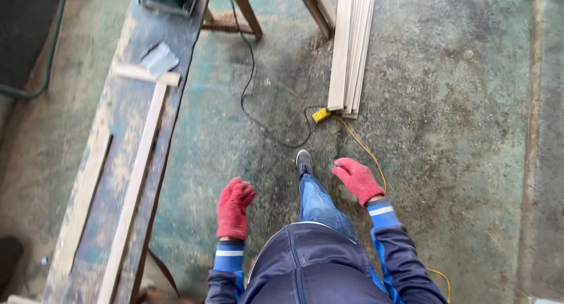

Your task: Sanding a long timber board using an electric orbital sander and a manual sanding block on a workbench.

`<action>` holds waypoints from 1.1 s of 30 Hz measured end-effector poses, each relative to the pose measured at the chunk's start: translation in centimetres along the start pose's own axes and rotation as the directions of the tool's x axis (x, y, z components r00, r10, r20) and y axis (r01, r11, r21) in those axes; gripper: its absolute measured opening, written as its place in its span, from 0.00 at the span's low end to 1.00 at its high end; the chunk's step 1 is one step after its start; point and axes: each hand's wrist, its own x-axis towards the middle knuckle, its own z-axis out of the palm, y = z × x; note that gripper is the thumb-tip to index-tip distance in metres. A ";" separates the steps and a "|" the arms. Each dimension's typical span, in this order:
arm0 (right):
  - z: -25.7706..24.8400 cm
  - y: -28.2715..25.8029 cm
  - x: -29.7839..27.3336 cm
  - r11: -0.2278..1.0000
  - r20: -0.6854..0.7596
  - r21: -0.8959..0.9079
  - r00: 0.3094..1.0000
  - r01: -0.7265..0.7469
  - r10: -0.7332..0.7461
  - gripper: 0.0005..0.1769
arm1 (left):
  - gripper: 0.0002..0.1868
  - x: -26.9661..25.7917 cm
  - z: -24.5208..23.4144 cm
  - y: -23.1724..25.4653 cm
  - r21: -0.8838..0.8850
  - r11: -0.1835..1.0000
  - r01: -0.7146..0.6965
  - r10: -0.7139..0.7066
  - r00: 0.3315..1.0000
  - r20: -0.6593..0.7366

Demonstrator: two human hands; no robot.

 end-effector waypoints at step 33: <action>-19.9 -30.5 59.6 0.943 -0.168 0.071 0.935 0.326 -0.311 0.19 | 0.35 34.7 52.9 26.4 -0.158 0.977 0.146 -0.079 0.927 0.366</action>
